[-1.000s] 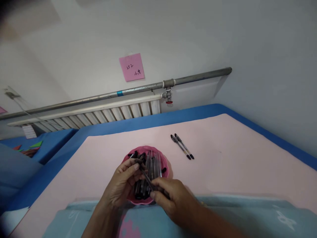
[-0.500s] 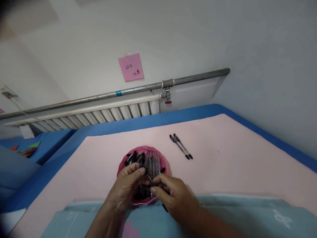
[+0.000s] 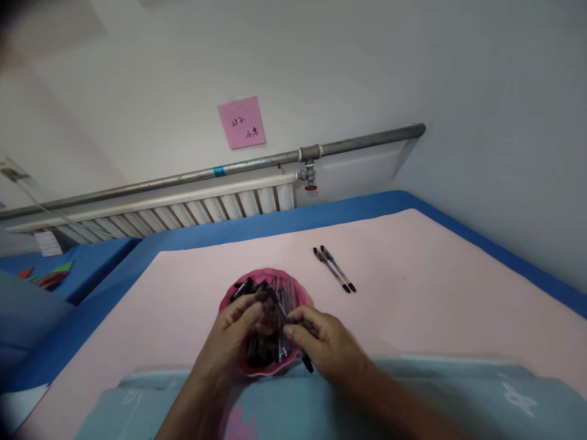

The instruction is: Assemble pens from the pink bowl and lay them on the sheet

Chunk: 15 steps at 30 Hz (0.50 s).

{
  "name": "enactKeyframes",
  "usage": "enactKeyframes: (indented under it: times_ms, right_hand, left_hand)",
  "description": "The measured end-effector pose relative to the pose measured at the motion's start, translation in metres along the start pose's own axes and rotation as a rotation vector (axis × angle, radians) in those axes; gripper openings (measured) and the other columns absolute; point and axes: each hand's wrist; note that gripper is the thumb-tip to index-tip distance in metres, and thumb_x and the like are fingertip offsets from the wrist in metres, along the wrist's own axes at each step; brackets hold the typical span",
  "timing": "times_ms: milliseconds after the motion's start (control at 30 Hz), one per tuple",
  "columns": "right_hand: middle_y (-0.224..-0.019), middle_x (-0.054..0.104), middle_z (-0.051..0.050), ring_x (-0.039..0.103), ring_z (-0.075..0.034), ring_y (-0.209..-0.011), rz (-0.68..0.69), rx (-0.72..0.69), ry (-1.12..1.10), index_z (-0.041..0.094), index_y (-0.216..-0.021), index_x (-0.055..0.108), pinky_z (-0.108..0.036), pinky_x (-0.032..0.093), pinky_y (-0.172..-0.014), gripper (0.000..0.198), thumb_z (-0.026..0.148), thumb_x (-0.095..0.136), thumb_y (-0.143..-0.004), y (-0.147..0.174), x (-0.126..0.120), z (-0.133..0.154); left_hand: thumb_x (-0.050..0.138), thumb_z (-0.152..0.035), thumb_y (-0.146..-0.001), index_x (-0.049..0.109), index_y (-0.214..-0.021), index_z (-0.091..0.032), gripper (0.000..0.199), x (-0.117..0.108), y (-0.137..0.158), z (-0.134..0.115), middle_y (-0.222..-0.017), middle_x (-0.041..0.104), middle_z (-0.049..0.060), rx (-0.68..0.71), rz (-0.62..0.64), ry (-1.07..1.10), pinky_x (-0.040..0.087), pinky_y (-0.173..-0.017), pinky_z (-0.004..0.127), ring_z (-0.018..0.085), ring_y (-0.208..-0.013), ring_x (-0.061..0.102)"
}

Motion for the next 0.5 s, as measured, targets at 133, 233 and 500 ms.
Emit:
enactKeyframes:
  times_ms: [133,233,500]
  right_hand:
    - [-0.047,0.04,0.011,0.033,-0.006,-0.036,-0.066,0.039,-0.114,0.02,-0.077,0.05,-0.02,0.027,-0.036,0.023,0.04,0.059,-0.069,-0.007,-0.005,-0.008]
    - [-0.047,0.041,0.011,0.034,-0.005,-0.035,-0.075,0.037,-0.126,0.02,-0.081,0.051,-0.019,0.029,-0.035,0.021,0.037,0.057,-0.071,-0.008,-0.008,-0.013]
    - [-0.044,0.041,0.011,0.034,-0.005,-0.034,-0.089,0.061,-0.101,0.019,-0.078,0.052,-0.019,0.031,-0.033,0.019,0.036,0.055,-0.071,-0.008,-0.009,-0.011]
  left_hand:
    - [0.066,-0.039,-0.07,0.063,-0.081,-0.014,0.028,-0.023,-0.008,-0.007,-0.069,0.064,0.001,0.081,-0.278,-0.039,0.044,-0.055,0.022,0.01,-0.057,0.056]
    - [0.068,-0.036,-0.066,0.062,-0.077,-0.015,0.025,-0.037,-0.012,-0.01,-0.062,0.06,-0.003,0.09,-0.36,-0.046,0.042,-0.052,0.02,0.009,-0.053,0.053]
    - [0.061,-0.033,-0.072,0.064,-0.081,-0.016,0.019,-0.041,-0.013,-0.006,-0.064,0.06,-0.002,0.15,-0.337,-0.335,0.042,-0.056,0.021,0.011,-0.059,0.053]
Point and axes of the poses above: each hand's wrist, its own y-axis away from the middle knuckle, its own x-axis out of the palm, z = x × y
